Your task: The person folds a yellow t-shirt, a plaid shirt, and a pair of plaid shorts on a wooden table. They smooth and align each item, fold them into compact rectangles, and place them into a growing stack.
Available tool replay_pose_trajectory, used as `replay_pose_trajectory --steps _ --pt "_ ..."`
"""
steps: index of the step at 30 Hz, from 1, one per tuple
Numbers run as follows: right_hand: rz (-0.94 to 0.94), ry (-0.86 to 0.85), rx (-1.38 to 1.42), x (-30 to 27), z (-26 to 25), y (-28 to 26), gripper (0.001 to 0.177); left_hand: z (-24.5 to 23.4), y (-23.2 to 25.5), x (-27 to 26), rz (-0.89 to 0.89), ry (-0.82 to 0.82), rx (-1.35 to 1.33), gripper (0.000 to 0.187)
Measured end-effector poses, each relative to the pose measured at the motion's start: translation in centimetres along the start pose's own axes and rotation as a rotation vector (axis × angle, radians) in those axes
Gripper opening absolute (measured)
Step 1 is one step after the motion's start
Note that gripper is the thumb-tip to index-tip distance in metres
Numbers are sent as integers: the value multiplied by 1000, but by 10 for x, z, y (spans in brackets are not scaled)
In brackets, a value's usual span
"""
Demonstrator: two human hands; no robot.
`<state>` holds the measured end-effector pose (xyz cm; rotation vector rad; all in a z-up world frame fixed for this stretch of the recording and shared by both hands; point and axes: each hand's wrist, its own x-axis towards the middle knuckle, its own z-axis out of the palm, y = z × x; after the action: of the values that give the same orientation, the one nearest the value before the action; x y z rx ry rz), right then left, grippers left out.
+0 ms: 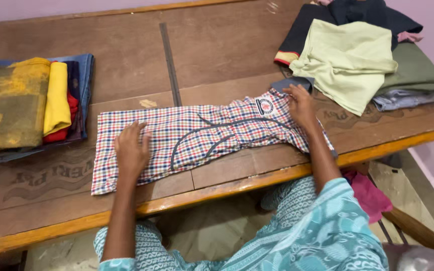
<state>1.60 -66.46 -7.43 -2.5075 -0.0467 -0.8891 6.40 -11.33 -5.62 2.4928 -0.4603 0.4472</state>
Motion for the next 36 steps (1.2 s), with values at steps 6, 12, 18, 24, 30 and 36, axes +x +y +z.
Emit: replay_pose_trajectory --steps 6,12,18,24,30,36 --pt "582 -350 -390 -12 19 22 87 29 -34 -8 -345 -315 226 93" --pt "642 -378 -431 -15 23 34 89 28 -30 -9 -343 -287 208 90" --pt "638 -352 -629 -5 23 -9 78 32 3 7 -382 -332 205 93" --pt "314 -320 -383 -20 104 -87 74 139 134 33 91 -90 -78 81" --pt "362 -465 -360 -25 108 -105 80 166 127 25 149 -334 120 78" --pt "394 -492 -347 -21 104 -109 85 112 33 26 -6 -413 219 89"
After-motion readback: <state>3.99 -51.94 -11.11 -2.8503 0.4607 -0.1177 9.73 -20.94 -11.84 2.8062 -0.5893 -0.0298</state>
